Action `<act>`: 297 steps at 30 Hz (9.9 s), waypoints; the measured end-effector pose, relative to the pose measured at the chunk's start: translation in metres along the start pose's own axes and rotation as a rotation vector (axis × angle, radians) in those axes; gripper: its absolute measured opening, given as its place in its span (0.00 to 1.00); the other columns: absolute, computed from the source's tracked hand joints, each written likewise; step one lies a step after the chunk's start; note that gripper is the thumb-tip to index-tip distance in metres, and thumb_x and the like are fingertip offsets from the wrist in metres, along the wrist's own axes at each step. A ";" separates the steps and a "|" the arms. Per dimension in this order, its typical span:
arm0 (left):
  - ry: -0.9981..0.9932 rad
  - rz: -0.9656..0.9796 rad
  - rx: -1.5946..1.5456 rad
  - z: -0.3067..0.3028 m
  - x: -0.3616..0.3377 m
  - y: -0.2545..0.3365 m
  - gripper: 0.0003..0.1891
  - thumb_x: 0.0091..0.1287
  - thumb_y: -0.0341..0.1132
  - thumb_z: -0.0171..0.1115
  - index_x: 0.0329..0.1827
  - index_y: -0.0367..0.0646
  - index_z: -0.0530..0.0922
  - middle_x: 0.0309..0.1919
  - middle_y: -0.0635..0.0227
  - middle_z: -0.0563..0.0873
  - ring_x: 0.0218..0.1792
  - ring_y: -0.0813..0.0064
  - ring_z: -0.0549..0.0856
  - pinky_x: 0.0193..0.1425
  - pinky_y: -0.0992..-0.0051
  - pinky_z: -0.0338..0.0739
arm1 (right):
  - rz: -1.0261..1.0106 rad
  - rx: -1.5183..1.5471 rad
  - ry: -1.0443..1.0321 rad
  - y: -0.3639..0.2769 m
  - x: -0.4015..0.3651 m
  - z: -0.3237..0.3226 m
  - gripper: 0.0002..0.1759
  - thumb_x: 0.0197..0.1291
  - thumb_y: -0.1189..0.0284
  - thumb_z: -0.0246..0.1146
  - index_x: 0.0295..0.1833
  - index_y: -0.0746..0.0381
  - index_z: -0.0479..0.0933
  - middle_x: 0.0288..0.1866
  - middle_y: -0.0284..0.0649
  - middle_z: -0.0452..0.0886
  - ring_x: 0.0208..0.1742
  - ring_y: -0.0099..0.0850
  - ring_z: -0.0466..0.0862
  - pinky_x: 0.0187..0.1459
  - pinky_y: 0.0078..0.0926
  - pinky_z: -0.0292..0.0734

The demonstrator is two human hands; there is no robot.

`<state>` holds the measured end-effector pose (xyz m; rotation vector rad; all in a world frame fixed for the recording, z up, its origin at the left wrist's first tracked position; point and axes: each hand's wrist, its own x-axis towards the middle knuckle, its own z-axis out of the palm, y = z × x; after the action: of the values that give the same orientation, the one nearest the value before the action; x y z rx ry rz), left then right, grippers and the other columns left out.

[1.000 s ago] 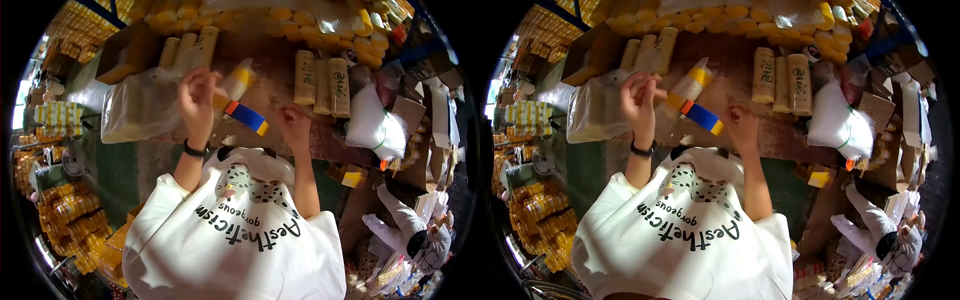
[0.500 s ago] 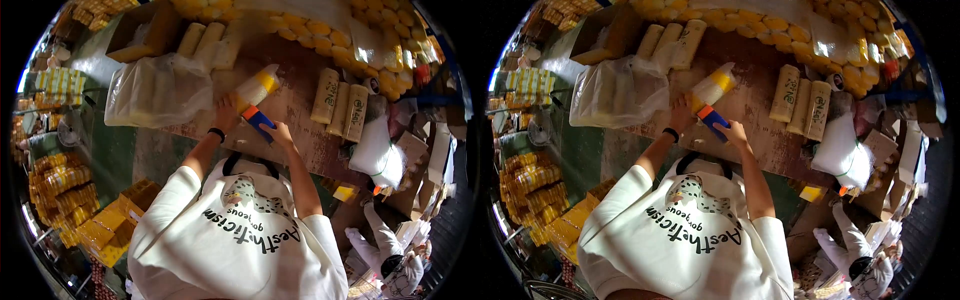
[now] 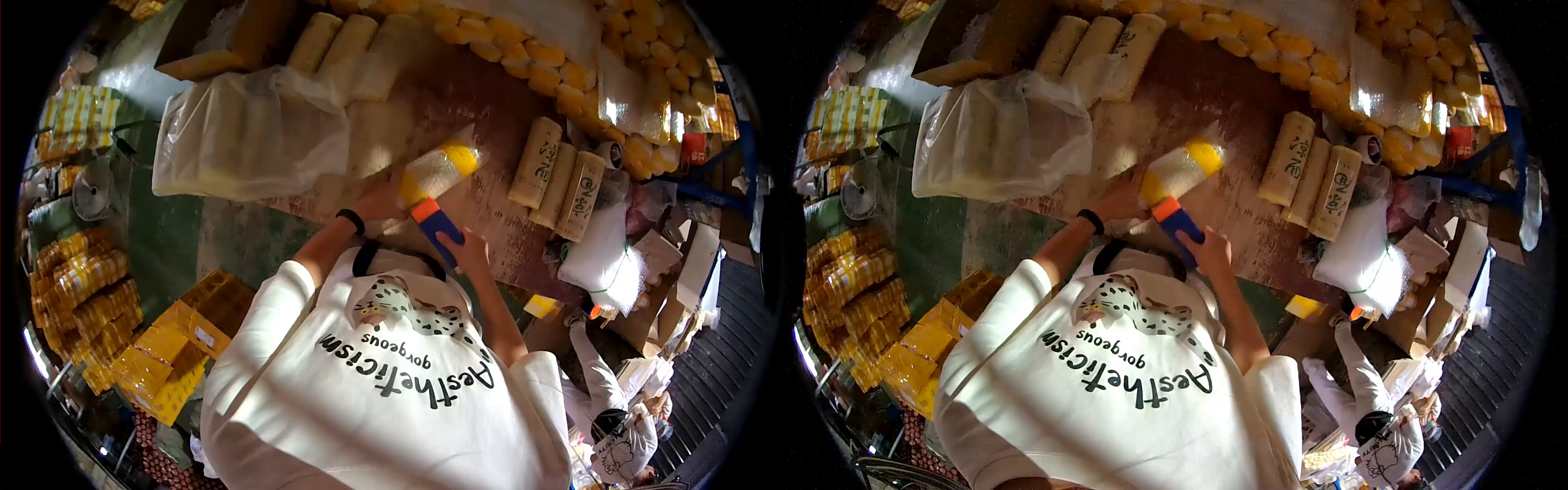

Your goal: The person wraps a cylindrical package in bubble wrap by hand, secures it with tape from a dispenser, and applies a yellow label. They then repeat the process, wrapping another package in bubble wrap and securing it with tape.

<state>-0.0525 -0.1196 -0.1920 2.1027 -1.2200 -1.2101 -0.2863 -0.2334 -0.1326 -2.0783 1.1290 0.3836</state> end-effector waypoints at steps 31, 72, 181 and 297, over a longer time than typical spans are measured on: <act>0.412 0.234 0.852 0.004 -0.021 0.009 0.48 0.48 0.41 0.70 0.71 0.33 0.55 0.61 0.41 0.66 0.60 0.44 0.70 0.68 0.56 0.64 | 0.198 0.062 0.074 -0.031 0.043 0.042 0.36 0.55 0.41 0.60 0.25 0.68 0.80 0.21 0.49 0.81 0.28 0.44 0.85 0.35 0.39 0.81; -0.049 1.180 1.436 -0.033 -0.049 0.154 0.09 0.56 0.35 0.60 0.40 0.52 0.78 0.44 0.70 0.79 0.57 0.67 0.75 0.71 0.53 0.59 | -0.035 0.100 0.486 0.073 0.005 0.003 0.34 0.57 0.57 0.66 0.61 0.67 0.64 0.51 0.58 0.75 0.51 0.48 0.78 0.48 0.43 0.77; 0.344 -0.080 0.089 -0.105 0.251 0.030 0.26 0.52 0.50 0.67 0.41 0.33 0.79 0.43 0.47 0.83 0.46 0.53 0.82 0.52 0.63 0.76 | 0.414 1.430 0.948 0.099 -0.140 0.007 0.19 0.55 0.64 0.69 0.46 0.66 0.77 0.37 0.31 0.78 0.36 0.23 0.77 0.38 0.20 0.71; -0.694 0.730 -0.109 -0.074 0.010 0.123 0.13 0.65 0.37 0.63 0.50 0.43 0.80 0.45 0.68 0.83 0.48 0.74 0.81 0.54 0.75 0.73 | 0.300 1.214 0.540 -0.134 -0.191 0.066 0.20 0.53 0.65 0.67 0.45 0.70 0.78 0.31 0.45 0.82 0.30 0.28 0.79 0.37 0.25 0.75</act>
<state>-0.0465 -0.1974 -0.0704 0.9696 -1.9141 -1.5987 -0.2803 -0.0250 -0.0099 -0.9236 1.4511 -0.6514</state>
